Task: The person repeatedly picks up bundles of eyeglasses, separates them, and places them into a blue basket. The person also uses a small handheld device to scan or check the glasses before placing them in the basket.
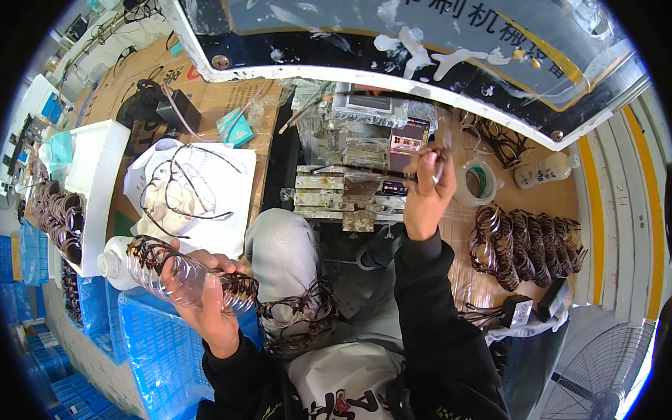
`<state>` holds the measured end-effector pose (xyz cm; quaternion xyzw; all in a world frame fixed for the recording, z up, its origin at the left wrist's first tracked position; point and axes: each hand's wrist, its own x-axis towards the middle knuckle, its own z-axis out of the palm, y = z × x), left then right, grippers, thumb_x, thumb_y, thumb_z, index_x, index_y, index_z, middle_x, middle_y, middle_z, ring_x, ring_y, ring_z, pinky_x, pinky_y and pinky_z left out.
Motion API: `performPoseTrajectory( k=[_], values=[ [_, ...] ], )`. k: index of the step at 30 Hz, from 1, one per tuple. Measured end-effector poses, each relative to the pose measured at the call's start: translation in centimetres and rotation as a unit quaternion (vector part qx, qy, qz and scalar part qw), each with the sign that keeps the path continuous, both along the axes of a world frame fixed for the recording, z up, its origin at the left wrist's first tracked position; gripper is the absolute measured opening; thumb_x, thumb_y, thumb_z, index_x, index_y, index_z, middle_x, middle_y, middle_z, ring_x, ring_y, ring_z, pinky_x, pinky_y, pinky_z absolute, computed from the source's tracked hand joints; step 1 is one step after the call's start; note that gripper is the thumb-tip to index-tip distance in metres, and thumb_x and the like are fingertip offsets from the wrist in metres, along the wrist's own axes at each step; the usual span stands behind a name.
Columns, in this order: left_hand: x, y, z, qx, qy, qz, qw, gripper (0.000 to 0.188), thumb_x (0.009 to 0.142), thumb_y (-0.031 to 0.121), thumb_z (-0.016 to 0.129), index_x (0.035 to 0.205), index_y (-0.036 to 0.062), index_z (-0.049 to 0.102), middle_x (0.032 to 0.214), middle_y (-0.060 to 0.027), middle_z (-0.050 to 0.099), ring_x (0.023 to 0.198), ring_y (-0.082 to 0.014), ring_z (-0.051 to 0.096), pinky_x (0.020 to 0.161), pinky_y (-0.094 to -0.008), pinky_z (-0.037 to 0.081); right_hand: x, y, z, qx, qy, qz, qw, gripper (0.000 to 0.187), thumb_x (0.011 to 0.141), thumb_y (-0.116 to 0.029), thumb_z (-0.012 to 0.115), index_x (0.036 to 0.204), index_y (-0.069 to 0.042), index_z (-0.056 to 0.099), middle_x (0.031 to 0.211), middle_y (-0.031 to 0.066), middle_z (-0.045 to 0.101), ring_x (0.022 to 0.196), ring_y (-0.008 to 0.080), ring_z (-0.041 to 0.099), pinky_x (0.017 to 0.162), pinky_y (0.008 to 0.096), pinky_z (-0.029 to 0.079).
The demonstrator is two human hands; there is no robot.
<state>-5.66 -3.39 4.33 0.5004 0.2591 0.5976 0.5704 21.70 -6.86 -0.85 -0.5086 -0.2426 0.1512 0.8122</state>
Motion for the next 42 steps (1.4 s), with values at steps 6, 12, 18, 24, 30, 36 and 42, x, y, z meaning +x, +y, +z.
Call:
performPoseTrajectory(
  k=[6, 12, 18, 24, 30, 36, 42],
  values=[
    [0.0, -0.4, 0.0, -0.022, -0.013, -0.008, 1.000, 0.041, 0.093, 0.016, 0.039, 0.131, 0.0042, 0.030, 0.084, -0.0126, 0.051, 0.065, -0.0214, 0.054, 0.060, -0.0376, 0.051, 0.8, 2.0, -1.0, -0.017, -0.035, 0.008, 0.999, 0.015, 0.094, -0.014, 0.049, 0.103, -0.005, 0.055, 0.076, -0.0069, 0.050, 0.059, -0.0009, 0.035, 0.048, 0.0147, 0.024],
    [0.4, -1.0, 0.2, -0.075, -0.001, -0.016, 0.997, 0.061, 0.093, 0.052, 0.027, 0.126, 0.0018, 0.032, 0.073, -0.0101, 0.051, 0.056, -0.0210, 0.054, 0.051, -0.0345, 0.050, 1.3, 2.3, -2.3, 0.043, -0.070, 0.003, 0.997, 0.016, 0.093, -0.012, 0.049, 0.105, -0.002, 0.055, 0.081, -0.0053, 0.051, 0.065, 0.0009, 0.038, 0.055, 0.0154, 0.029],
    [0.9, -0.4, 0.2, -0.117, -0.071, -0.078, 0.987, 0.075, 0.086, 0.067, 0.024, 0.123, 0.0032, 0.037, 0.073, -0.0098, 0.053, 0.056, -0.0219, 0.055, 0.049, -0.0355, 0.049, 0.4, 0.8, -3.2, -0.033, -0.137, -0.100, 0.985, 0.016, 0.092, -0.007, 0.047, 0.104, 0.002, 0.053, 0.091, -0.0003, 0.055, 0.072, 0.0061, 0.050, 0.066, 0.0206, 0.043],
    [1.5, -0.8, 0.7, -0.190, -0.010, -0.096, 0.977, 0.079, 0.083, 0.071, 0.022, 0.114, 0.0010, 0.041, 0.076, -0.0138, 0.054, 0.060, -0.0243, 0.057, 0.053, -0.0368, 0.050, -5.8, -4.8, -1.1, 0.058, -0.280, -0.051, 0.957, 0.007, 0.073, 0.004, 0.050, 0.079, 0.001, 0.053, 0.074, 0.0125, 0.056, 0.062, 0.0249, 0.057, 0.059, 0.0335, 0.049],
    [2.0, -1.2, 1.4, -0.196, -0.016, -0.168, 0.966, 0.086, 0.080, 0.074, 0.025, 0.114, -0.0025, 0.044, 0.082, -0.0158, 0.057, 0.067, -0.0247, 0.060, 0.057, -0.0363, 0.052, -9.7, -5.4, 1.0, -0.049, -0.487, -0.021, 0.872, 0.054, 0.058, 0.012, 0.047, 0.110, -0.003, 0.056, 0.076, 0.0142, 0.057, 0.059, 0.0296, 0.056, 0.055, 0.0343, 0.049],
    [2.3, -1.7, 0.3, -0.057, -0.068, -0.119, 0.989, 0.092, 0.064, 0.054, 0.075, 0.123, -0.0066, 0.038, 0.094, -0.0164, 0.057, 0.081, -0.0232, 0.059, 0.070, -0.0339, 0.051, -12.9, -5.6, 1.5, -0.071, -0.463, 0.089, 0.879, 0.055, 0.059, 0.012, 0.055, 0.111, -0.004, 0.060, 0.080, 0.0129, 0.058, 0.056, 0.0244, 0.057, 0.049, 0.0301, 0.047],
    [2.8, -1.6, 0.5, 0.011, 0.043, -0.095, 0.994, 0.068, 0.073, 0.002, 0.066, 0.128, -0.0011, 0.026, 0.095, -0.0124, 0.053, 0.083, -0.0203, 0.057, 0.074, -0.0339, 0.049, -14.5, -5.3, 1.8, -0.053, -0.406, 0.133, 0.903, 0.054, 0.063, 0.013, 0.056, 0.114, -0.005, 0.058, 0.084, 0.0121, 0.057, 0.059, 0.0259, 0.058, 0.052, 0.0293, 0.047]
  ],
)
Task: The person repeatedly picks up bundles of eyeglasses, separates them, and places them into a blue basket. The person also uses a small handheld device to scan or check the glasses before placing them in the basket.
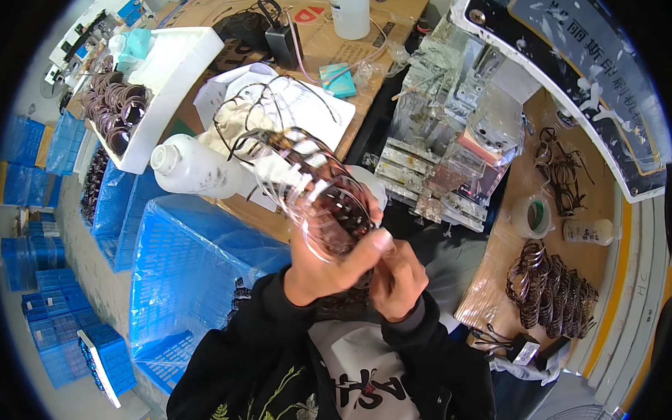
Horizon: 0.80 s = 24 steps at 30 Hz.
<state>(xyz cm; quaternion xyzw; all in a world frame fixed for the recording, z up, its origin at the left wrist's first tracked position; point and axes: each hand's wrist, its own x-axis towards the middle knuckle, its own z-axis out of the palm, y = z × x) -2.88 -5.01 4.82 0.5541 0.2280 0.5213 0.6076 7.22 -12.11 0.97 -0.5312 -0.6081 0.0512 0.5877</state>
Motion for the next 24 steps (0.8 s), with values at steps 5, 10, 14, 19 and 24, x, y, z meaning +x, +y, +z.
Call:
performPoseTrajectory(
  k=[5, 10, 14, 19, 24],
  values=[
    [-1.4, 1.2, 0.9, -0.086, -0.068, 0.031, 0.993, 0.050, 0.079, -0.005, 0.058, 0.121, 0.0012, 0.032, 0.090, -0.0108, 0.053, 0.078, -0.0191, 0.058, 0.071, -0.0324, 0.049, 3.7, -0.2, -0.7, -0.201, -0.011, 0.038, 0.979, 0.022, 0.075, 0.000, 0.063, 0.096, -0.007, 0.063, 0.091, 0.0090, 0.056, 0.062, 0.0246, 0.058, 0.054, 0.0315, 0.047],
    [-2.3, 1.7, 0.3, -0.103, -0.074, 0.080, 0.989, 0.047, 0.080, 0.000, 0.056, 0.122, 0.0016, 0.036, 0.090, -0.0105, 0.052, 0.077, -0.0207, 0.058, 0.070, -0.0358, 0.051, 5.0, -1.4, -3.7, -0.291, -0.175, 0.181, 0.923, 0.013, 0.075, -0.016, 0.065, 0.082, -0.007, 0.060, 0.076, 0.0054, 0.055, 0.068, 0.0245, 0.059, 0.055, 0.0341, 0.046],
    [-2.5, 1.9, -0.2, -0.074, -0.061, 0.037, 0.995, 0.047, 0.084, 0.006, 0.054, 0.127, 0.0048, 0.034, 0.094, -0.0084, 0.048, 0.080, -0.0209, 0.053, 0.068, -0.0389, 0.051, 4.7, -2.0, -3.9, -0.255, -0.193, 0.157, 0.934, 0.021, 0.068, -0.004, 0.058, 0.088, -0.007, 0.058, 0.074, 0.0071, 0.052, 0.067, 0.0241, 0.058, 0.057, 0.0337, 0.046],
    [-3.5, 2.1, 0.4, -0.038, -0.068, 0.033, 0.996, 0.048, 0.084, 0.005, 0.053, 0.128, 0.0033, 0.034, 0.095, -0.0086, 0.048, 0.080, -0.0203, 0.053, 0.068, -0.0375, 0.050, 8.1, -2.7, -0.1, -0.206, -0.030, 0.140, 0.968, 0.018, 0.074, 0.005, 0.059, 0.088, -0.004, 0.062, 0.079, 0.0097, 0.062, 0.063, 0.0235, 0.061, 0.053, 0.0314, 0.048],
    [-3.6, 1.8, 0.6, -0.051, -0.076, 0.053, 0.994, 0.050, 0.082, 0.003, 0.052, 0.129, 0.0027, 0.033, 0.094, -0.0095, 0.050, 0.080, -0.0225, 0.055, 0.068, -0.0386, 0.050, 13.2, -0.4, 0.7, -0.008, 0.189, -0.044, 0.981, 0.014, 0.088, -0.011, 0.050, 0.088, 0.002, 0.055, 0.070, 0.0061, 0.056, 0.057, 0.0108, 0.046, 0.050, 0.0235, 0.038]
  ],
)
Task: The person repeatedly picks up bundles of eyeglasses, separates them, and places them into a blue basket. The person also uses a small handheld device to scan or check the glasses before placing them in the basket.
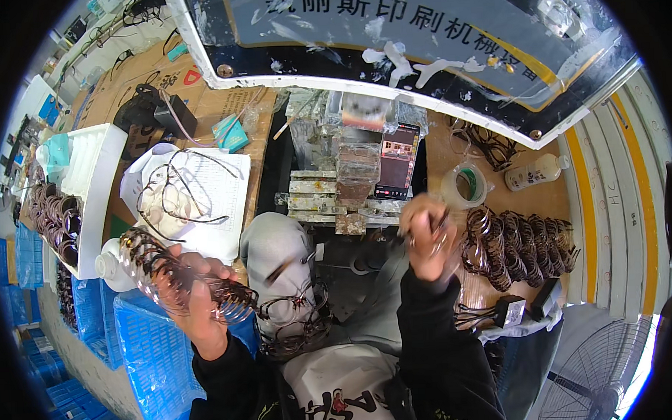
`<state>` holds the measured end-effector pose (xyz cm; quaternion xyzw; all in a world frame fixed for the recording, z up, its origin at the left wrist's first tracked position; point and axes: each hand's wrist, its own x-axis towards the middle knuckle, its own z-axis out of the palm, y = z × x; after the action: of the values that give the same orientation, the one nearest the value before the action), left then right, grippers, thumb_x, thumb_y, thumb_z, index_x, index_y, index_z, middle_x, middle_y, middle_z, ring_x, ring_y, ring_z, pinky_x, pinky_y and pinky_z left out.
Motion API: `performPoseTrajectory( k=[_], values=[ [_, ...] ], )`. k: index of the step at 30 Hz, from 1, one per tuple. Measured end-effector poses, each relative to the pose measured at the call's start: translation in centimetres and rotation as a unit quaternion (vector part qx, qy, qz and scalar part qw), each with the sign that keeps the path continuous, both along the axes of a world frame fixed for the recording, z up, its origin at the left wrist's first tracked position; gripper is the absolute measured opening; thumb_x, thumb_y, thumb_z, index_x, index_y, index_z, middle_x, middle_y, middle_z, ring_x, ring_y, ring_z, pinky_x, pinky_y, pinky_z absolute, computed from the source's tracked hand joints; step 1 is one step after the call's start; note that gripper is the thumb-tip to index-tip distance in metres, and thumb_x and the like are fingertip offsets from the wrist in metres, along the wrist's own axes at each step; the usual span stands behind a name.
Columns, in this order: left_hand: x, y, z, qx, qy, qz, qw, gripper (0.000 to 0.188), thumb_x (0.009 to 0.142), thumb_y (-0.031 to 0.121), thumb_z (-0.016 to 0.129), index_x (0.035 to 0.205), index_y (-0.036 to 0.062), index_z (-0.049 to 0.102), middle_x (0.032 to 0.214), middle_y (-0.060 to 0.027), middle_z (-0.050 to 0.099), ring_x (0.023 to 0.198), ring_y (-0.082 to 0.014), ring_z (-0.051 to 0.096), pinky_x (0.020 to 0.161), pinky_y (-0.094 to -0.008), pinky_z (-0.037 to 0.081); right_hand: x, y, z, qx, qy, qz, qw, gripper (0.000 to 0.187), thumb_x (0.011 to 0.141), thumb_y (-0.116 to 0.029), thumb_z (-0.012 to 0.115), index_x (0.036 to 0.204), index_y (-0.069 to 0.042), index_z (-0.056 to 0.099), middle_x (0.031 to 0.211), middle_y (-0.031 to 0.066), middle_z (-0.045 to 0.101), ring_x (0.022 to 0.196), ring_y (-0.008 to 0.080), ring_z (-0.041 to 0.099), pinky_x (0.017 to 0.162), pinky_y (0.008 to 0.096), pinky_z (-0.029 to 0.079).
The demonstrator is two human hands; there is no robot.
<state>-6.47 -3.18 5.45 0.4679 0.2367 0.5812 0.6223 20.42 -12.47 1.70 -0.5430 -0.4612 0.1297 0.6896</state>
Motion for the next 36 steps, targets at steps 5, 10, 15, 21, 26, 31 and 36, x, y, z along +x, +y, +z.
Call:
performPoseTrajectory(
  k=[5, 10, 15, 21, 26, 31, 36],
  values=[
    [0.4, -0.7, -0.3, -0.029, -0.012, -0.017, 0.999, 0.047, 0.081, 0.007, 0.052, 0.125, 0.0025, 0.036, 0.090, -0.0103, 0.052, 0.075, -0.0237, 0.056, 0.066, -0.0382, 0.050, 1.4, 4.8, -1.5, 0.011, 0.236, -0.062, 0.970, 0.012, 0.092, -0.012, 0.051, 0.092, -0.001, 0.056, 0.074, -0.0036, 0.051, 0.062, 0.0011, 0.037, 0.052, 0.0159, 0.026],
    [0.0, -1.1, -0.5, -0.039, -0.007, -0.011, 0.999, 0.044, 0.083, 0.010, 0.050, 0.125, 0.0023, 0.037, 0.089, -0.0120, 0.052, 0.075, -0.0242, 0.056, 0.063, -0.0381, 0.051, 1.6, 7.1, -2.4, -0.008, 0.236, -0.103, 0.966, 0.014, 0.094, -0.014, 0.049, 0.088, -0.003, 0.054, 0.070, -0.0069, 0.043, 0.061, 0.0004, 0.031, 0.052, 0.0168, 0.023],
    [0.3, -0.8, -1.0, -0.051, -0.017, -0.029, 0.998, 0.042, 0.085, 0.013, 0.047, 0.124, 0.0005, 0.037, 0.089, -0.0126, 0.052, 0.073, -0.0246, 0.057, 0.061, -0.0369, 0.052, 1.7, 7.1, -3.4, 0.016, 0.211, -0.106, 0.972, 0.014, 0.094, -0.011, 0.047, 0.086, -0.001, 0.053, 0.070, -0.0063, 0.044, 0.061, 0.0008, 0.031, 0.052, 0.0172, 0.024],
    [1.4, -0.8, -0.7, -0.083, -0.020, -0.045, 0.995, 0.044, 0.093, 0.034, 0.038, 0.119, -0.0013, 0.039, 0.084, -0.0131, 0.053, 0.067, -0.0247, 0.058, 0.057, -0.0369, 0.052, 1.8, 7.0, -3.3, 0.012, 0.178, -0.112, 0.978, 0.014, 0.094, -0.011, 0.047, 0.093, 0.001, 0.054, 0.078, -0.0044, 0.049, 0.069, 0.0031, 0.038, 0.062, 0.0173, 0.032],
    [2.0, -0.9, -0.6, -0.164, -0.046, -0.081, 0.982, 0.061, 0.092, 0.055, 0.028, 0.115, 0.0006, 0.043, 0.081, -0.0123, 0.056, 0.064, -0.0255, 0.059, 0.055, -0.0373, 0.052, -2.0, 3.4, -2.3, 0.031, 0.073, -0.183, 0.980, 0.020, 0.085, -0.010, 0.048, 0.099, 0.004, 0.051, 0.075, 0.0052, 0.051, 0.066, 0.0110, 0.046, 0.057, 0.0218, 0.038],
    [2.5, -1.3, -0.5, -0.198, -0.045, -0.115, 0.972, 0.068, 0.089, 0.063, 0.025, 0.110, 0.0023, 0.047, 0.080, -0.0141, 0.055, 0.065, -0.0280, 0.059, 0.055, -0.0381, 0.053, -6.2, 0.5, -1.3, 0.092, -0.194, -0.128, 0.968, 0.019, 0.068, 0.010, 0.044, 0.083, 0.003, 0.052, 0.071, 0.0130, 0.055, 0.056, 0.0229, 0.055, 0.053, 0.0282, 0.045],
    [2.9, -1.6, -0.3, -0.226, -0.125, -0.132, 0.957, 0.066, 0.091, 0.061, 0.025, 0.107, 0.0018, 0.051, 0.082, -0.0156, 0.058, 0.066, -0.0277, 0.060, 0.055, -0.0384, 0.053, -9.0, -1.2, -0.5, 0.006, -0.172, -0.081, 0.982, 0.035, 0.059, 0.012, 0.047, 0.089, -0.002, 0.057, 0.075, 0.0123, 0.057, 0.058, 0.0243, 0.058, 0.052, 0.0302, 0.047]
  ],
)
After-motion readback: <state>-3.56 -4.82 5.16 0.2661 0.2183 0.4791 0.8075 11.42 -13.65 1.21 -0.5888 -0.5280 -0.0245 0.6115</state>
